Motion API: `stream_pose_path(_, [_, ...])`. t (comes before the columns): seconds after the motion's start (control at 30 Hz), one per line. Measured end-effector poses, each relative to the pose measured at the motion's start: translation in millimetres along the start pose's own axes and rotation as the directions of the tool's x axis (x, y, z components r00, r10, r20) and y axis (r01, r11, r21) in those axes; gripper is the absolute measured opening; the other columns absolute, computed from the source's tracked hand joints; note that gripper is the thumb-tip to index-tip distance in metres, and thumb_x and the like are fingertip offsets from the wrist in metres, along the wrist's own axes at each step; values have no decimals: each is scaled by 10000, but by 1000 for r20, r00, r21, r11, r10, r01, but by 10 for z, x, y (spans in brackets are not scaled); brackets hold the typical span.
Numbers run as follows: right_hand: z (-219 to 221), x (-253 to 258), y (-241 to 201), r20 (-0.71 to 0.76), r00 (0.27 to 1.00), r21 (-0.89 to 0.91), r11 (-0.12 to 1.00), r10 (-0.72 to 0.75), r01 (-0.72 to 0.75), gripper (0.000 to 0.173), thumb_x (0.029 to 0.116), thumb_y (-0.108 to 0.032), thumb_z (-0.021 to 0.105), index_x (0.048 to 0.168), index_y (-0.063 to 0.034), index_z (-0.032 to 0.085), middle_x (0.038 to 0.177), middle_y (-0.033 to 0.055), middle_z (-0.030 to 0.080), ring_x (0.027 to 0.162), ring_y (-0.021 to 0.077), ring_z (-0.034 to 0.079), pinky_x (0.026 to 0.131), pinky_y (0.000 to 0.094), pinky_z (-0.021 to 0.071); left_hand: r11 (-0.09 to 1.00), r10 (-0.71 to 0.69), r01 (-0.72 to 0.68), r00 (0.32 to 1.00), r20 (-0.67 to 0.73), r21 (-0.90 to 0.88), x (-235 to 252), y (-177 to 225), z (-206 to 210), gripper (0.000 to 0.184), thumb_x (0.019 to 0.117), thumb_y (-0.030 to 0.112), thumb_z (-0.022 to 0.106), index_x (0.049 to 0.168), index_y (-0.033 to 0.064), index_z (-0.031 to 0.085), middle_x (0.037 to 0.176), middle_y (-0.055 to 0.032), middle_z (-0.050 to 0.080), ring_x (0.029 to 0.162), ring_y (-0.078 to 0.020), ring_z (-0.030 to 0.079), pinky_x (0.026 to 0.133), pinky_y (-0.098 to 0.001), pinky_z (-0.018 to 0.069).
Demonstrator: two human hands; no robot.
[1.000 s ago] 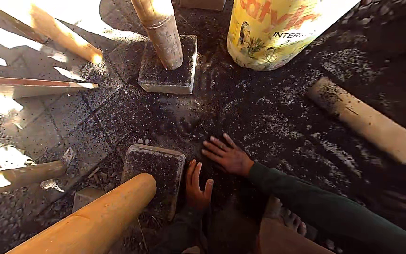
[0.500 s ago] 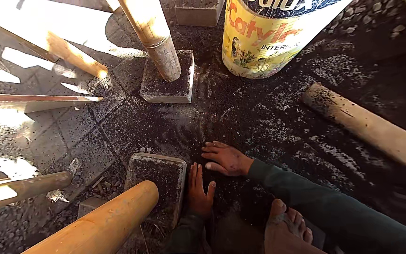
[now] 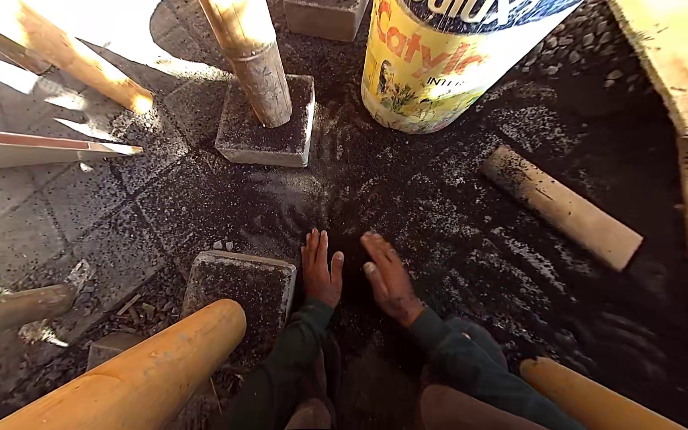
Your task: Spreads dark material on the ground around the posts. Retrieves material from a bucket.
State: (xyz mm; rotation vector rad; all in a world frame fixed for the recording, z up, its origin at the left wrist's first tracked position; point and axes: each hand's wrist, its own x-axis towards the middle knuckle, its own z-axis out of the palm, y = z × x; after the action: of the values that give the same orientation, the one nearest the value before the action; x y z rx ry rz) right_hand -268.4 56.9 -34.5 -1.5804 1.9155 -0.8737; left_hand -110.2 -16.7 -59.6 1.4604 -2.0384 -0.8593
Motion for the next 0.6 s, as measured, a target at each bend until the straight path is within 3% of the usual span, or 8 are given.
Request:
stream_pose_path(0.07, [-15,-77,109,-129,989,-66,994,78,-87,716,1076,-531,212,1537,-42,458,1609,168,415,1533,317,323,1249,547,268,998,10,-11,1000,27,56,5,-28,16,702,1074,538,268,1551,48,427,1647,-167,335,1551,-332,258,1264,-562,165])
stream_pose_path(0.17, [107,38,189,-117,992,-213,975,36,-61,733,1066,-526,236,1557,-10,409,1636,212,352,1546,373,279,1248,610,212,992,65,-72,995,76,100,55,13,80,674,1084,498,253,1559,49,415,1642,-140,359,1549,-297,275,1264,-546,181])
stream_pose_path(0.23, [216,196,122,-78,997,-232,973,-26,7,717,1070,-507,229,1547,-10,428,1625,196,382,1542,371,291,1243,618,204,988,107,-119,987,123,95,87,50,89,628,1094,425,251,1559,32,406,1630,-144,381,1542,-294,295,1263,-534,186])
stream_pose_path(0.37, [368,306,-18,13,995,-141,985,-95,96,683,1090,-463,171,1513,-38,498,1588,125,468,1527,307,345,1264,520,223,984,168,-174,977,134,40,61,3,61,551,1083,271,257,1525,4,447,1596,-149,435,1514,-301,354,1254,-517,218])
stream_pose_path(0.5, [441,143,-66,-5,995,-110,989,-103,102,714,1076,-495,190,1457,-13,555,1526,158,532,1475,329,425,1234,517,291,987,152,-157,984,92,46,-125,5,71,522,1064,244,329,1502,6,484,1571,-139,472,1493,-292,391,1242,-510,259])
stream_pose_path(0.6, [478,-16,-117,-13,997,-37,996,-80,80,740,1079,-518,163,1437,-24,581,1508,146,554,1469,318,436,1234,511,292,996,90,-89,995,38,-25,-345,50,103,526,1074,267,324,1491,-6,493,1563,-152,478,1493,-286,392,1248,-495,249])
